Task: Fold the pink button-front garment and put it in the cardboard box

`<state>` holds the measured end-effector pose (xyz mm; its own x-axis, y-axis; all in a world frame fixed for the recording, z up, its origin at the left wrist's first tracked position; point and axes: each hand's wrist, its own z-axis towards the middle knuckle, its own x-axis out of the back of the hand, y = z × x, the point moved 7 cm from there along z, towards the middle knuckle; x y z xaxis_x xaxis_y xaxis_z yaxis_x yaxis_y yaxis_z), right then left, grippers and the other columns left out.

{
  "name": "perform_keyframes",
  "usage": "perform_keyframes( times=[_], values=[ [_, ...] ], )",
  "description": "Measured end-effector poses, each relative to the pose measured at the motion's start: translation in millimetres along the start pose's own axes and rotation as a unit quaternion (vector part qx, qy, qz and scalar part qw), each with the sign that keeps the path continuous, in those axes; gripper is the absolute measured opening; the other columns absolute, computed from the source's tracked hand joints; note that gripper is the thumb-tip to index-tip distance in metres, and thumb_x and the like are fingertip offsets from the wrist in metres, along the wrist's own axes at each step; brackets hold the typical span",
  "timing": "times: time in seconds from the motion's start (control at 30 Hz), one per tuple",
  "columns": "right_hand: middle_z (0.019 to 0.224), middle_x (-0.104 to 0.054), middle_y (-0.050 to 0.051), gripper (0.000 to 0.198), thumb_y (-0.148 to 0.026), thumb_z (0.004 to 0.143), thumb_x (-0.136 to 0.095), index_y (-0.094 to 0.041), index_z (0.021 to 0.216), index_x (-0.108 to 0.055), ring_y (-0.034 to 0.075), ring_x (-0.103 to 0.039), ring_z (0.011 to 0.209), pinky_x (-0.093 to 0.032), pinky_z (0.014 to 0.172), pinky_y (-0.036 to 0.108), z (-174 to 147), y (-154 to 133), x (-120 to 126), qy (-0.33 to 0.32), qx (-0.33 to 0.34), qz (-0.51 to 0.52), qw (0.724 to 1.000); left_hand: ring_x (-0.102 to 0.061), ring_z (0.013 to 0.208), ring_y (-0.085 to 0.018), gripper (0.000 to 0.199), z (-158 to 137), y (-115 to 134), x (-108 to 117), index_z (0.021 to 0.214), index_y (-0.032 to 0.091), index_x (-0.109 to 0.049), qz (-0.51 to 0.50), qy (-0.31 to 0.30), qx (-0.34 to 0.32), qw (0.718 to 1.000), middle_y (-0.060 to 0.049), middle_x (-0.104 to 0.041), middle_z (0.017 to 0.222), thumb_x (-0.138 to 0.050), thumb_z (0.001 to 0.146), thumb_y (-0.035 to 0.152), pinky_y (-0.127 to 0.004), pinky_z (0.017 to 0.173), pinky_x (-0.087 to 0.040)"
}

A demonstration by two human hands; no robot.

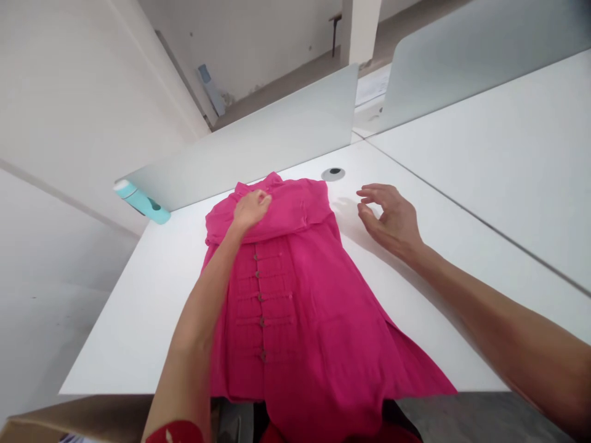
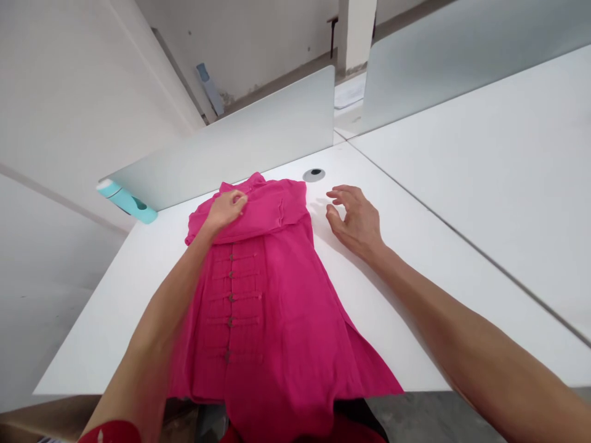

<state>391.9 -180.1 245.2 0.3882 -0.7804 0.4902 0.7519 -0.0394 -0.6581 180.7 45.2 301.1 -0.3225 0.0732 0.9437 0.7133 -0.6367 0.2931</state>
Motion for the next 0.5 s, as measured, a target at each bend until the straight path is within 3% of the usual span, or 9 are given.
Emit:
perform_keyframes(
  times=[0.17,0.33,0.4,0.5],
  values=[
    [0.115,-0.074,0.01,0.037,-0.035,0.088,-0.049,-0.02,0.111,-0.073,0.023,-0.07,0.084,-0.055,0.086,0.043,-8,-8,-12,-0.05,0.006,-0.027,0.998,-0.071,0.105,-0.023,0.023,-63,-90,41,0.104,0.023,-0.073,0.071,0.065,0.067,0.993,-0.005,-0.077,0.114,-0.053,0.096,0.027,-0.034,0.098,-0.052],
    [0.108,-0.077,0.009,0.039,-0.036,0.082,-0.053,-0.019,0.11,-0.074,0.025,-0.07,0.093,-0.053,0.081,0.036,-15,-8,-20,-0.093,-0.096,0.012,0.991,-0.073,0.102,-0.022,0.028,-129,-177,66,0.112,0.021,-0.073,0.041,0.137,0.226,0.964,-0.005,-0.075,0.119,-0.049,0.097,0.023,-0.034,0.097,-0.053],
    [0.11,-0.077,0.008,0.037,-0.035,0.083,-0.054,-0.021,0.11,-0.075,0.023,-0.069,0.092,-0.052,0.082,0.035,-11,-13,-24,-0.1,-0.122,0.01,0.987,-0.072,0.105,-0.021,0.03,-145,-194,70,0.114,0.021,-0.072,0.027,0.17,0.253,0.952,-0.005,-0.075,0.12,-0.046,0.098,0.021,-0.034,0.099,-0.053],
    [0.112,-0.077,0.007,0.037,-0.034,0.085,-0.055,-0.021,0.113,-0.074,0.021,-0.067,0.086,-0.05,0.086,0.035,3,-27,-39,-0.137,-0.121,-0.026,0.983,-0.072,0.103,-0.019,0.03,-151,-194,62,0.117,0.021,-0.07,0.01,0.179,0.239,0.954,-0.006,-0.073,0.121,-0.05,0.096,0.018,-0.032,0.099,-0.053]
  ],
)
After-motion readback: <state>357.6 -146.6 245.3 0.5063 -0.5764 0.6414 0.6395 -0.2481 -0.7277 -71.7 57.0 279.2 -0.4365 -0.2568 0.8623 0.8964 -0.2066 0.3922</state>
